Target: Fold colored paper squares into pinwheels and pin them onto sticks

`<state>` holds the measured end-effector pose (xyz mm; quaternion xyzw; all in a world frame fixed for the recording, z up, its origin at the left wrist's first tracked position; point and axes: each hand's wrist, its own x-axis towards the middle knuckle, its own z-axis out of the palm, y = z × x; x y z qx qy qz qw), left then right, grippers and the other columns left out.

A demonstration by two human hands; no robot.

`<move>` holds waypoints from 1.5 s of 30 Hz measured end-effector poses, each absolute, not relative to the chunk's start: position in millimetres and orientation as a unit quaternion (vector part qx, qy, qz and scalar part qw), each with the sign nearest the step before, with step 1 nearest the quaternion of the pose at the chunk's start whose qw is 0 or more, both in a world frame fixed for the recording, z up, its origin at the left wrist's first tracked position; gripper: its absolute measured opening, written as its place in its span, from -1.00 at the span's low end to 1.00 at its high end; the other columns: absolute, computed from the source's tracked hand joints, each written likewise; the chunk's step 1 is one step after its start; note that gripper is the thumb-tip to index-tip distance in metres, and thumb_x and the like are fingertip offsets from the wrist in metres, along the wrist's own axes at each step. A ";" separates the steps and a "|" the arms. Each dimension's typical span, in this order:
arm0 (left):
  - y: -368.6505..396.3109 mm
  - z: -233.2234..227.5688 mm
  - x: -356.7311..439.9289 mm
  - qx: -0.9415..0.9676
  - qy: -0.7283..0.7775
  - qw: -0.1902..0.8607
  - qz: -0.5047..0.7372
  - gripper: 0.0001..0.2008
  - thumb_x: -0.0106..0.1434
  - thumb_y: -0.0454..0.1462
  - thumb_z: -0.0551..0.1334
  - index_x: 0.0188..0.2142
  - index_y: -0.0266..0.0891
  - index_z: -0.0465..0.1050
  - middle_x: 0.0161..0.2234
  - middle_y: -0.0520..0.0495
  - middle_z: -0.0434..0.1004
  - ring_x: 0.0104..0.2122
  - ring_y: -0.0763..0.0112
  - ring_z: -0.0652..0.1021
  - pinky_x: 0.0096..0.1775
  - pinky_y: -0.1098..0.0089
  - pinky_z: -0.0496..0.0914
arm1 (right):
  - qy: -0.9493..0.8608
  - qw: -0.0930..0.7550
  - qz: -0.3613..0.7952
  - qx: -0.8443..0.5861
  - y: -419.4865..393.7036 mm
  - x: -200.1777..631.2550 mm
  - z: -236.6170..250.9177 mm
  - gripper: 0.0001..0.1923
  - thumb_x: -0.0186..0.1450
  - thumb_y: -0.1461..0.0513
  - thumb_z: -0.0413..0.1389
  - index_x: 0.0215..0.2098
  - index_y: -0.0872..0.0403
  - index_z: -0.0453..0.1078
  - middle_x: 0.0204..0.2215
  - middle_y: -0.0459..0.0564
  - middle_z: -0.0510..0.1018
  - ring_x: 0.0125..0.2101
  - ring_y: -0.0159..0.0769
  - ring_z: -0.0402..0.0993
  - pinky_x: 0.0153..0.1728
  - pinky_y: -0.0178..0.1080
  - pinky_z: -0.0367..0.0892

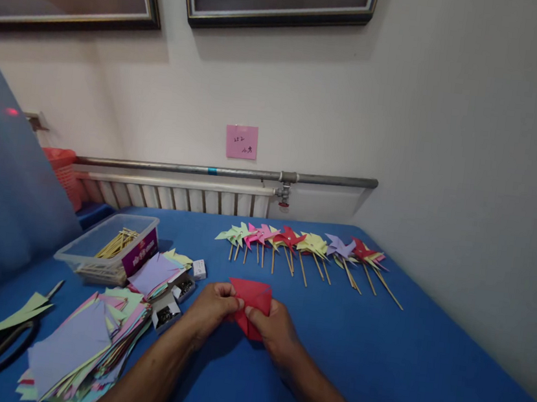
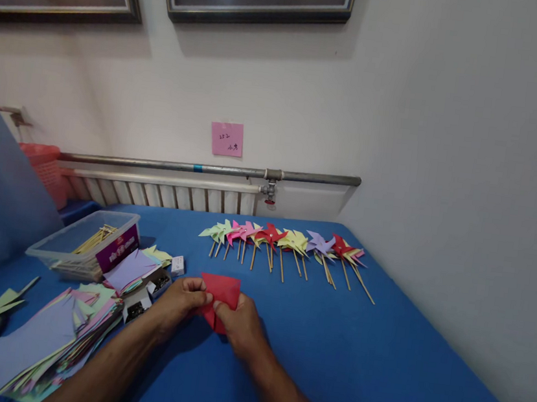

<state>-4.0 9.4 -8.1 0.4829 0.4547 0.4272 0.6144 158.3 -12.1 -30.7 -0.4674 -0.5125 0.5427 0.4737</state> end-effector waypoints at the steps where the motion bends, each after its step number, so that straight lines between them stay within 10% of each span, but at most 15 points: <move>1: 9.5 -10.5 -4.2 0.472 0.450 0.626 0.428 -0.64 -0.15 -0.12 0.56 -0.55 -0.24 0.46 -0.62 0.05 0.44 -0.62 0.53 0.35 -0.48 0.44 0.15 | -0.516 0.469 0.545 -0.466 -12.4 158.6 -31.0 -0.74 0.11 0.04 0.26 -0.38 0.06 0.50 -0.54 -0.14 0.50 -0.53 -0.37 0.27 -0.45 -0.31 0.22; 45: -1.3 22.8 -22.6 0.597 0.429 0.601 0.313 -0.80 -0.15 -0.37 0.33 -0.43 -0.21 0.51 -0.53 0.09 0.49 -0.55 0.50 0.39 -0.46 0.47 0.22 | -0.605 0.367 0.538 -0.457 -25.6 167.3 -12.5 -0.88 0.21 0.18 0.26 -0.39 0.06 0.47 -0.55 -0.20 0.43 -0.54 -0.42 0.19 -0.50 -0.34 0.09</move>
